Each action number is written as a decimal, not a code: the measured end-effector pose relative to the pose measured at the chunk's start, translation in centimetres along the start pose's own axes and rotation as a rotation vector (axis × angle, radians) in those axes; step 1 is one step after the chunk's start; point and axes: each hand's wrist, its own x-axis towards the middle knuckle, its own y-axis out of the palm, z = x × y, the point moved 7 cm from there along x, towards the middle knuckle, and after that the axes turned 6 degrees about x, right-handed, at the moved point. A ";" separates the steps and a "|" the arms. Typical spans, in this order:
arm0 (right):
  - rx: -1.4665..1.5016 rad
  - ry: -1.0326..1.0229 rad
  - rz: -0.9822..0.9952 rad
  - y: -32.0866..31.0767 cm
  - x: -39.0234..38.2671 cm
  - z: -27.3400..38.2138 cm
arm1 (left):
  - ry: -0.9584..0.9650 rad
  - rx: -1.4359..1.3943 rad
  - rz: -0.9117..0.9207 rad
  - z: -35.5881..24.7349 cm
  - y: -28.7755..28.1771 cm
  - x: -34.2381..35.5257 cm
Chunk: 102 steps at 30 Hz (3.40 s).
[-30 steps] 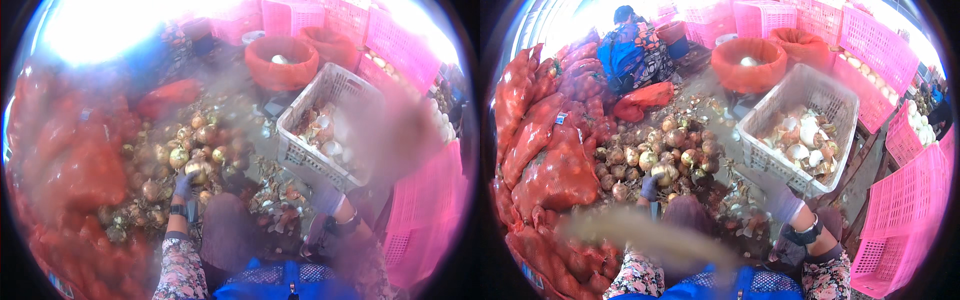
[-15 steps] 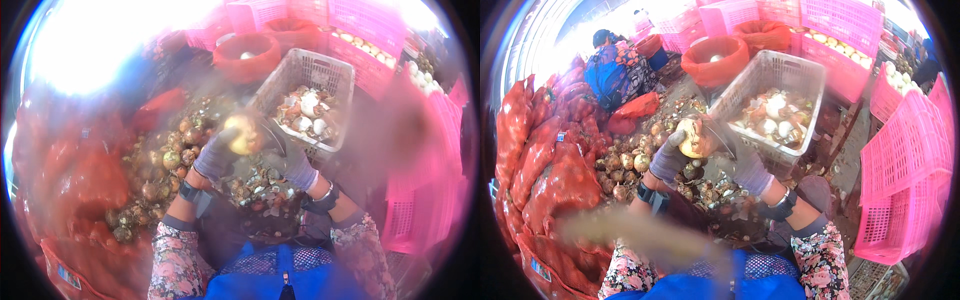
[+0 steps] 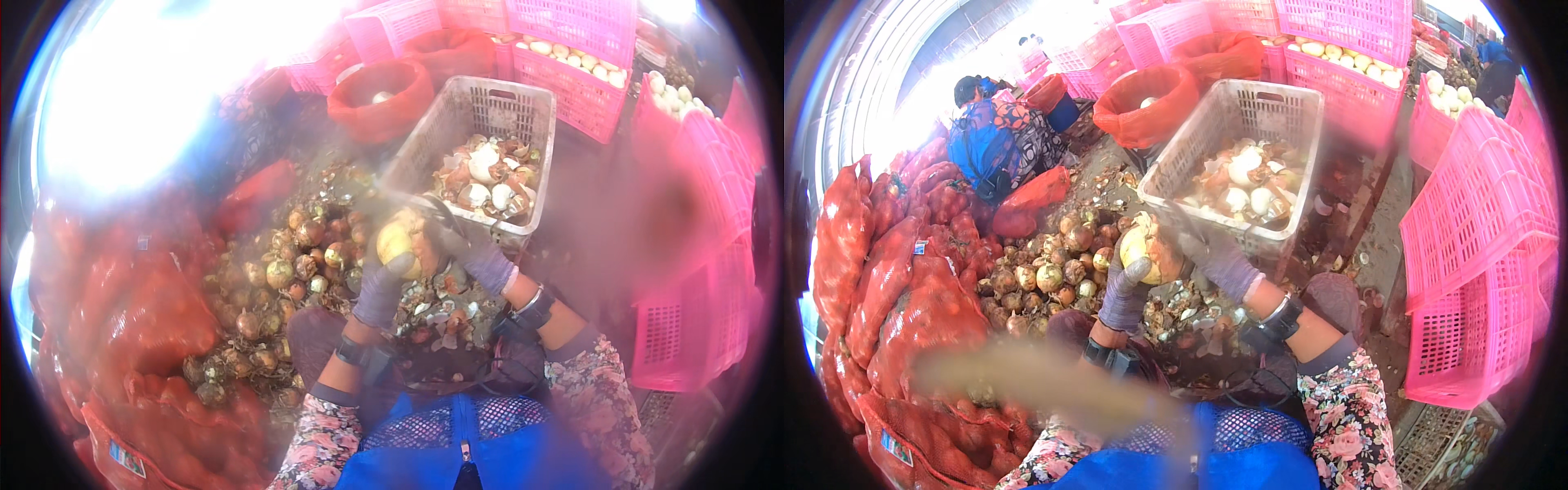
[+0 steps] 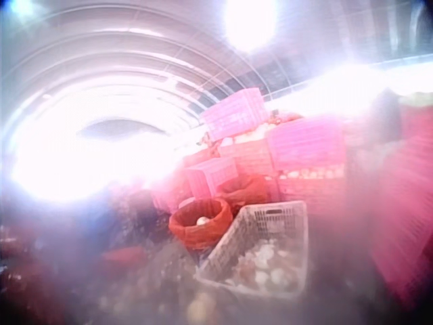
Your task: The person sits on the floor among piles of onions and peels them one at a time with a small knife, dropping the removed skins into a plastic basket beside them and setting peeled onions aside.
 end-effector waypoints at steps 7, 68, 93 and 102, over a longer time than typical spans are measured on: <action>-0.390 -0.415 -0.129 1.3 -0.9 1.9 | 0.344 0.479 -0.148 -2.0 0.0 -0.7; -0.775 -0.168 0.160 2.4 0.1 -5.0 | 0.635 0.891 -0.200 -3.3 -1.5 -1.6; -1.007 -0.014 0.129 1.4 -0.3 -2.6 | 0.232 0.487 -0.154 -0.5 -0.3 -2.1; -1.214 -0.104 0.086 1.0 1.3 -2.2 | -0.224 -0.274 0.044 3.7 -1.1 -1.7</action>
